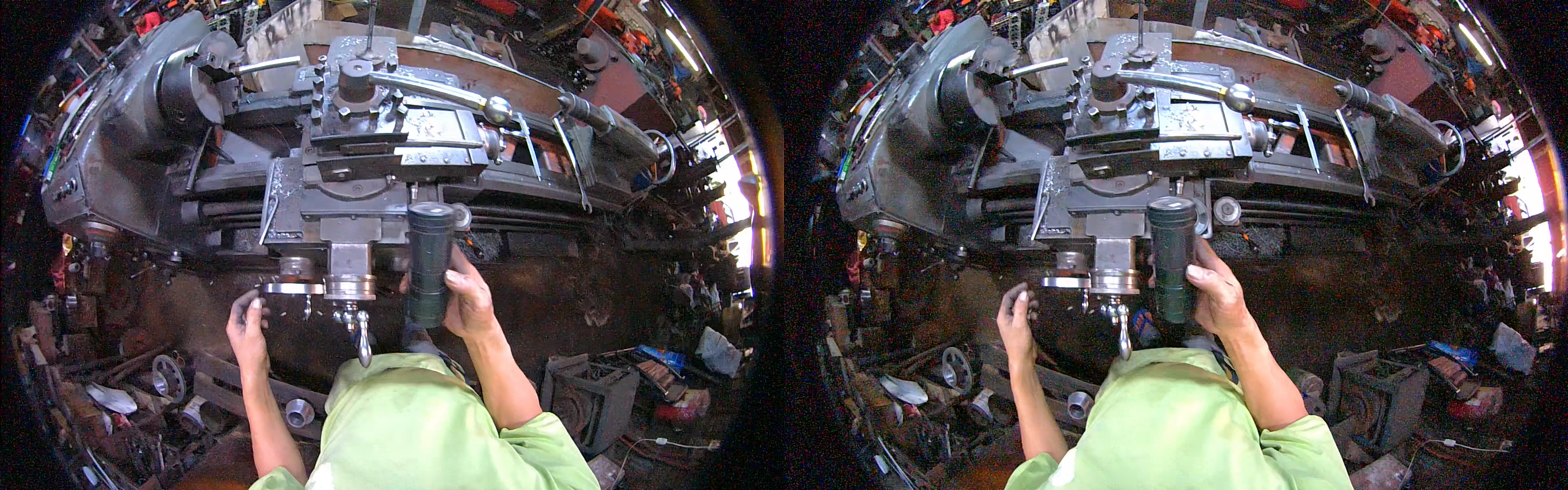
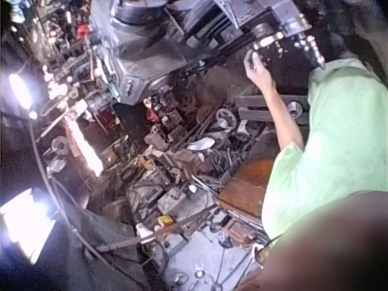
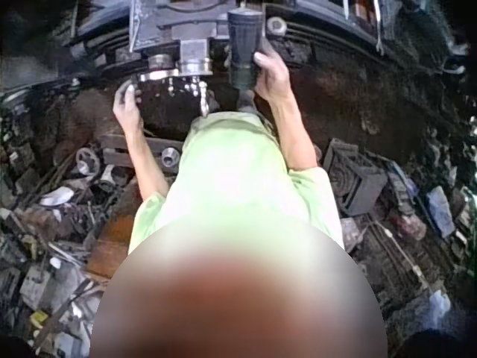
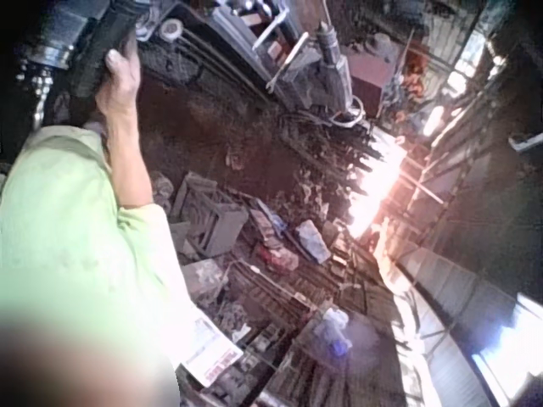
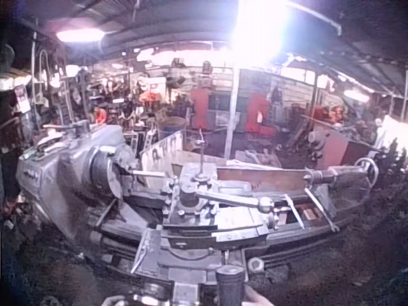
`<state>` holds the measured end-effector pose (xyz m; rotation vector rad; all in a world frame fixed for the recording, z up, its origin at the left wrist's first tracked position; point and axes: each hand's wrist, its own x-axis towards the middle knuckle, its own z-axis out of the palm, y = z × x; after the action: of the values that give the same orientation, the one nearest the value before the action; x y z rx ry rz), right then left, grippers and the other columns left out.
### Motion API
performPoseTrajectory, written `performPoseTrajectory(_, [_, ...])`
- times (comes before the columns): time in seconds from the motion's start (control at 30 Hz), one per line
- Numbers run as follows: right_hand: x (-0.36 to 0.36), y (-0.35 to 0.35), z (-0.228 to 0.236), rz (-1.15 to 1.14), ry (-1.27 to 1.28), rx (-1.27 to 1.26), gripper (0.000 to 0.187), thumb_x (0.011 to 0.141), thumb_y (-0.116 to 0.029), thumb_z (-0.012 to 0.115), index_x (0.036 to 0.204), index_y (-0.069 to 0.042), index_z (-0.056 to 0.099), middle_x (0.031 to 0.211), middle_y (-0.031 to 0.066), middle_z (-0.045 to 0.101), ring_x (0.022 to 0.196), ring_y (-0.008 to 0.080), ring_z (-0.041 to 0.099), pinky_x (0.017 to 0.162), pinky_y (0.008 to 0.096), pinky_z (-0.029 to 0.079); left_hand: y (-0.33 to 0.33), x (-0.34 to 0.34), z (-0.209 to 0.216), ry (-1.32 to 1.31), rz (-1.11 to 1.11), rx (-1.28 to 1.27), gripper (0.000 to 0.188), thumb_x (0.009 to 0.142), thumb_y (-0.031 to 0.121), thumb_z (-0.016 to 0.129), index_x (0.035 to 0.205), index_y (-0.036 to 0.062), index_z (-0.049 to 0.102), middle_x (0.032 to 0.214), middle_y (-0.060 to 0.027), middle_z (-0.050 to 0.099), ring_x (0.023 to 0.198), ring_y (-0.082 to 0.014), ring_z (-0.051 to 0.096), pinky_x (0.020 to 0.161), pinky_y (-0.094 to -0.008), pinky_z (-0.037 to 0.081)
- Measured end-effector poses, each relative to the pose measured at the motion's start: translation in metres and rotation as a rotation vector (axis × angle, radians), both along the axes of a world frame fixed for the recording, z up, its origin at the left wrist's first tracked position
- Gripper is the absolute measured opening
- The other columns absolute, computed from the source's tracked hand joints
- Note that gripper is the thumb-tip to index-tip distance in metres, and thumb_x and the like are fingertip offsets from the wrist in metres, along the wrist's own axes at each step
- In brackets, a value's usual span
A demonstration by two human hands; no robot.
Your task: The person operates a metal lathe, adjusting the chuck and tool post, then uses a caliper to measure a metal workpiece. They clean metal shavings with a brush and inspect the setup with a flashlight.
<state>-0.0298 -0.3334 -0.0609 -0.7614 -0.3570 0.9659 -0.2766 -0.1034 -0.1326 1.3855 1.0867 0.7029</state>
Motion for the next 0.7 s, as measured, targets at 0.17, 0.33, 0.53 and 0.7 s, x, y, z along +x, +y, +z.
performPoseTrajectory(0.17, [0.018, 0.010, 0.021, -0.178, -0.228, -0.038, 0.080, 0.075, -0.022, 0.080, 0.140, 0.003, 0.041, 0.119, 0.0161, 0.063, 0.106, 0.0251, 0.065, 0.094, 0.0381, 0.052, -0.004, 0.000, -0.018, -0.007, 0.033, -0.019, 0.027, 0.096, 0.019, 0.065, 0.116, 0.0007, 0.065, 0.090, -0.0012, 0.063, 0.075, -0.0071, 0.053, 0.065, -0.0221, 0.042])
performPoseTrajectory(0.33, [0.028, 0.022, 0.042, -0.313, -0.490, -0.044, 0.068, 0.082, -0.022, 0.075, 0.135, 0.006, 0.043, 0.115, 0.0151, 0.065, 0.105, 0.0227, 0.065, 0.094, 0.0372, 0.051, -0.010, 0.013, -0.028, 0.086, 0.014, 0.011, 0.023, 0.096, 0.014, 0.064, 0.113, -0.0003, 0.065, 0.090, -0.0011, 0.063, 0.078, -0.0072, 0.052, 0.069, -0.0230, 0.043])
performPoseTrajectory(0.53, [0.032, 0.030, 0.051, -0.458, -0.846, -0.147, 0.066, 0.087, -0.022, 0.071, 0.137, 0.006, 0.037, 0.114, 0.0233, 0.064, 0.104, 0.0266, 0.065, 0.092, 0.0379, 0.052, -0.011, 0.026, -0.041, 0.058, -0.026, 0.063, 0.022, 0.095, 0.010, 0.063, 0.113, -0.0023, 0.065, 0.101, -0.0054, 0.067, 0.091, -0.0118, 0.058, 0.083, -0.0272, 0.047])
performPoseTrajectory(0.7, [0.031, 0.026, 0.059, -0.630, -1.081, -0.082, 0.066, 0.081, -0.011, 0.076, 0.135, 0.005, 0.041, 0.122, 0.0213, 0.058, 0.114, 0.0311, 0.062, 0.097, 0.0425, 0.050, -0.009, 0.037, -0.044, 0.074, -0.049, 0.048, 0.021, 0.095, 0.008, 0.062, 0.112, -0.0027, 0.065, 0.099, -0.0053, 0.067, 0.090, -0.0112, 0.058, 0.082, -0.0273, 0.047])
